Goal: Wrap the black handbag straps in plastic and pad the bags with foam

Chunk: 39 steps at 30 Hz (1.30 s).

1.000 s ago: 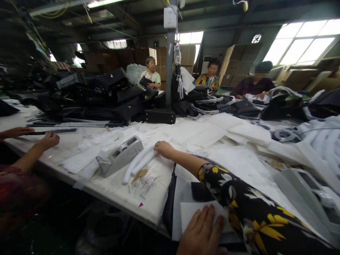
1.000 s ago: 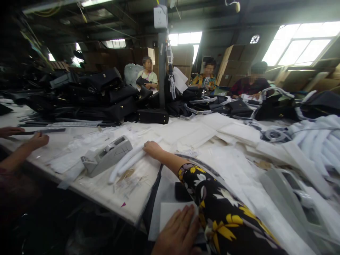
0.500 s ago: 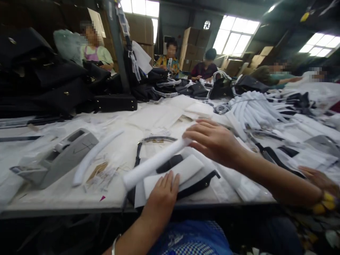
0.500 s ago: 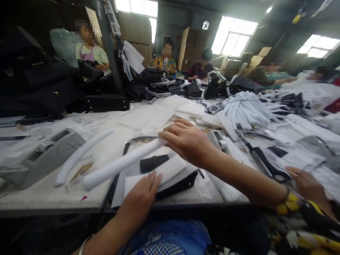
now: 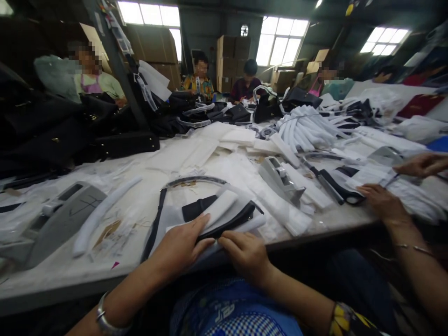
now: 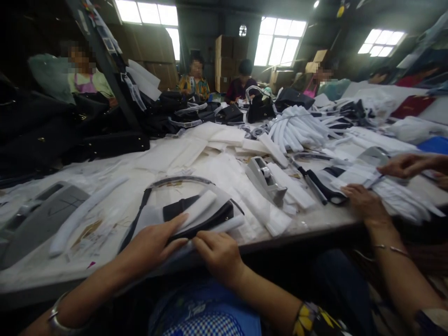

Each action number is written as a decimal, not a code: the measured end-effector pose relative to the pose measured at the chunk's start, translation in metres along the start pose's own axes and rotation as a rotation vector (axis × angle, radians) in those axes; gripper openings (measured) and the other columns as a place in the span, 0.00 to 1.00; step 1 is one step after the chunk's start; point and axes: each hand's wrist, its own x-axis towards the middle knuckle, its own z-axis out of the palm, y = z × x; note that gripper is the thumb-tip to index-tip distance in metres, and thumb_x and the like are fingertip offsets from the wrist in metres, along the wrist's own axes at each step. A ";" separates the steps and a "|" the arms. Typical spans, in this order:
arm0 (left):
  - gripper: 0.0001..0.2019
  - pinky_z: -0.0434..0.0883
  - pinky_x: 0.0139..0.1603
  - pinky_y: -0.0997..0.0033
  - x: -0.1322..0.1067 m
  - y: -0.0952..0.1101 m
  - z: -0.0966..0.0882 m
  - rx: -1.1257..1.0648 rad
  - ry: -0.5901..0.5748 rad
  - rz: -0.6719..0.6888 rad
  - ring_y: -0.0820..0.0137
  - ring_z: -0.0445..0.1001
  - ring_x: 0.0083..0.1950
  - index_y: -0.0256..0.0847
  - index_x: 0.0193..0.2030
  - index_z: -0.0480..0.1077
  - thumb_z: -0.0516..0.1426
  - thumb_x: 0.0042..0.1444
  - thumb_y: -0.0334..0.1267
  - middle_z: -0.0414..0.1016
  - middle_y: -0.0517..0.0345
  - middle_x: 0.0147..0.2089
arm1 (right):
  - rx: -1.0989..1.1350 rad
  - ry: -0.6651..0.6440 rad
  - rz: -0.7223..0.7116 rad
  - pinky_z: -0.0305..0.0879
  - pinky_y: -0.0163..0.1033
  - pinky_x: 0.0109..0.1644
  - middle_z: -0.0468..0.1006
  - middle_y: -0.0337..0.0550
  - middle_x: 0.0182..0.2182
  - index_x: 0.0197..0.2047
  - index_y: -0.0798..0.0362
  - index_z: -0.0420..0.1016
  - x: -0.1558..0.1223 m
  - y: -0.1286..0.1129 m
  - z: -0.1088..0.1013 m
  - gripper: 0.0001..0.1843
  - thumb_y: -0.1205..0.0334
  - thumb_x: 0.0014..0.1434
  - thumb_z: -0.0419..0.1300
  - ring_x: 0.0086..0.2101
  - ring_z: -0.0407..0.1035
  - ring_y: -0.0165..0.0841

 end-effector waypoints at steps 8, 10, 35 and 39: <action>0.30 0.71 0.61 0.59 -0.014 -0.004 0.034 0.153 0.198 0.105 0.58 0.70 0.64 0.36 0.70 0.55 0.56 0.63 0.34 0.65 0.38 0.68 | 0.120 0.074 -0.029 0.75 0.38 0.45 0.83 0.47 0.45 0.54 0.51 0.77 -0.012 0.012 0.023 0.15 0.68 0.68 0.54 0.42 0.78 0.35; 0.28 0.71 0.61 0.57 -0.017 -0.001 0.046 0.217 0.270 0.114 0.57 0.70 0.64 0.34 0.70 0.55 0.53 0.63 0.30 0.66 0.36 0.67 | 0.148 0.027 -0.134 0.74 0.39 0.51 0.82 0.46 0.48 0.60 0.50 0.72 -0.009 0.026 0.005 0.20 0.71 0.68 0.54 0.45 0.78 0.34; 0.34 0.72 0.60 0.46 0.007 0.040 0.080 0.492 0.366 -0.009 0.49 0.64 0.68 0.44 0.73 0.53 0.49 0.60 0.22 0.60 0.42 0.71 | 0.298 0.110 0.183 0.74 0.49 0.56 0.83 0.46 0.44 0.51 0.48 0.75 -0.023 0.064 -0.021 0.13 0.69 0.66 0.57 0.47 0.77 0.40; 0.36 0.72 0.60 0.48 0.007 0.038 0.081 0.502 0.384 -0.006 0.51 0.63 0.69 0.47 0.73 0.53 0.48 0.59 0.20 0.58 0.45 0.72 | 0.744 -0.133 0.880 0.80 0.44 0.33 0.81 0.51 0.46 0.54 0.48 0.69 -0.041 0.057 -0.028 0.16 0.52 0.66 0.57 0.32 0.81 0.41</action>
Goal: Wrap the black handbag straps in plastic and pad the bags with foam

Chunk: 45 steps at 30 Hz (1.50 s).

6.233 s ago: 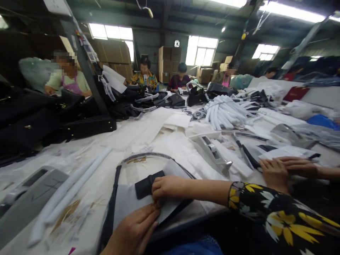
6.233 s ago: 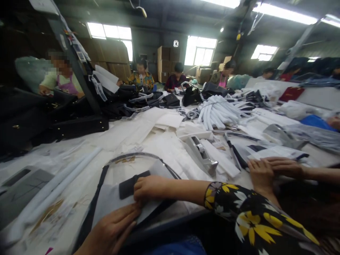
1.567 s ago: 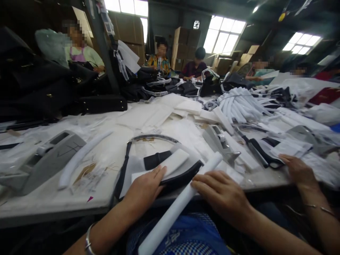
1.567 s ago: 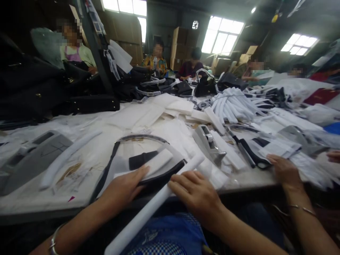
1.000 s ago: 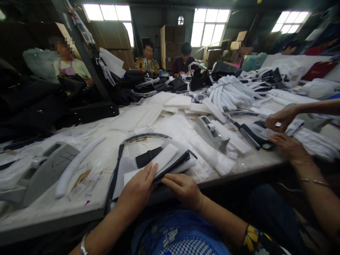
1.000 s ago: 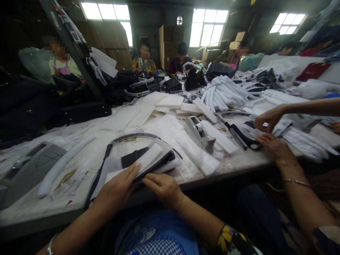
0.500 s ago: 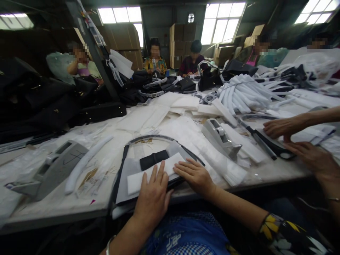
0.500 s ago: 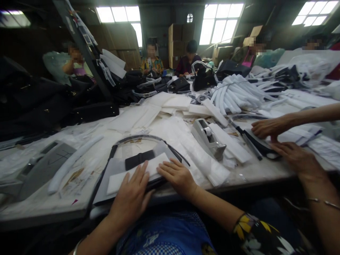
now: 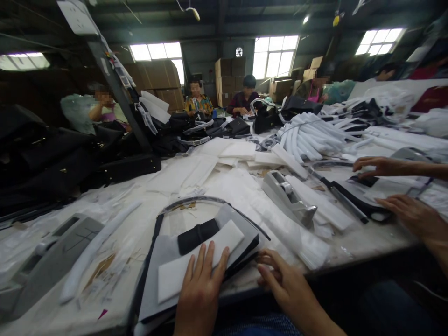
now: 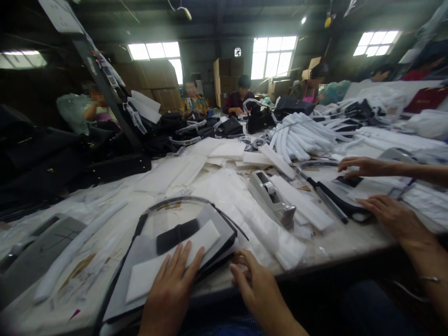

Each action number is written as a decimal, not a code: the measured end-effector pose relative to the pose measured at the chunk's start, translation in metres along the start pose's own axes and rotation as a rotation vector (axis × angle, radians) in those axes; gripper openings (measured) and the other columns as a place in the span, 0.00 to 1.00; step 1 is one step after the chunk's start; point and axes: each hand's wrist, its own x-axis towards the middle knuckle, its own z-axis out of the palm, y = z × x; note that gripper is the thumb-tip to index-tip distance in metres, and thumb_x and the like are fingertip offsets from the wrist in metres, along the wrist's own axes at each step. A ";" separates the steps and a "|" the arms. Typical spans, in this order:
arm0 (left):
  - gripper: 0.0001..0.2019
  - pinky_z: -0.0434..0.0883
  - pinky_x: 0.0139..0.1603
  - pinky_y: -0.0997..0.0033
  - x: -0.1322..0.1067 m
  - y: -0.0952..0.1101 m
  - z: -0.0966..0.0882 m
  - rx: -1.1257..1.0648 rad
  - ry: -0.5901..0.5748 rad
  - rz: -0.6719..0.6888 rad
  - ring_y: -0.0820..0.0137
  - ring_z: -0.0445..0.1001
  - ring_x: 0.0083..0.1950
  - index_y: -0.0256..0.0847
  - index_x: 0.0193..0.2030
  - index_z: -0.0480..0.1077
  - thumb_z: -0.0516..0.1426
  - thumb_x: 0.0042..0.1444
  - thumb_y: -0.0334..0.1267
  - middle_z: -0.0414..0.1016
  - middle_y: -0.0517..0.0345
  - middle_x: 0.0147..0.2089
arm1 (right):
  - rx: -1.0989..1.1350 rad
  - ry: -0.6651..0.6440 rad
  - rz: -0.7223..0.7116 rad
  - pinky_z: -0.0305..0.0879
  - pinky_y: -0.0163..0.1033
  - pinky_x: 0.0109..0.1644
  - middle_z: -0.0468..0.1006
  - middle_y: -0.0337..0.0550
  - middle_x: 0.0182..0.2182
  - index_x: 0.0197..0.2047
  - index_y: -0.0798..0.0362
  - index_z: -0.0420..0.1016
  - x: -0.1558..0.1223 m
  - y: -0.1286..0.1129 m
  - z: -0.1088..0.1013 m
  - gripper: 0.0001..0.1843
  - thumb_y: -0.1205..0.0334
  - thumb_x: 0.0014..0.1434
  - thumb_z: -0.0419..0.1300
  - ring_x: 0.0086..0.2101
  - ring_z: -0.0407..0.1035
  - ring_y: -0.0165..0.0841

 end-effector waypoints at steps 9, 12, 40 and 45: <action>0.33 0.72 0.60 0.51 -0.006 -0.006 0.006 -0.029 0.059 0.039 0.52 0.63 0.69 0.47 0.73 0.53 0.50 0.62 0.24 0.57 0.45 0.73 | 0.837 -0.084 0.389 0.61 0.56 0.65 0.78 0.49 0.52 0.67 0.44 0.52 0.003 -0.022 0.008 0.43 0.57 0.55 0.69 0.56 0.72 0.43; 0.32 0.70 0.62 0.52 -0.008 -0.008 0.006 -0.035 0.096 0.033 0.52 0.61 0.70 0.48 0.73 0.53 0.49 0.63 0.24 0.56 0.47 0.73 | 0.988 0.023 0.390 0.60 0.53 0.66 0.77 0.46 0.52 0.69 0.43 0.49 -0.002 -0.037 0.025 0.45 0.62 0.55 0.68 0.57 0.70 0.41; 0.34 0.70 0.61 0.60 -0.001 -0.049 -0.023 -0.238 0.229 -0.301 0.57 0.69 0.65 0.43 0.75 0.44 0.52 0.66 0.39 0.58 0.52 0.72 | -0.940 -0.133 -0.545 0.51 0.62 0.69 0.82 0.43 0.50 0.38 0.49 0.82 0.102 0.021 -0.024 0.05 0.66 0.63 0.63 0.61 0.66 0.46; 0.34 0.70 0.61 0.59 0.000 -0.052 -0.021 -0.265 0.226 -0.306 0.57 0.68 0.66 0.44 0.75 0.43 0.52 0.66 0.40 0.59 0.53 0.72 | -0.665 -0.022 -0.568 0.54 0.56 0.68 0.82 0.40 0.49 0.43 0.46 0.82 0.086 0.000 -0.016 0.09 0.66 0.66 0.59 0.56 0.72 0.40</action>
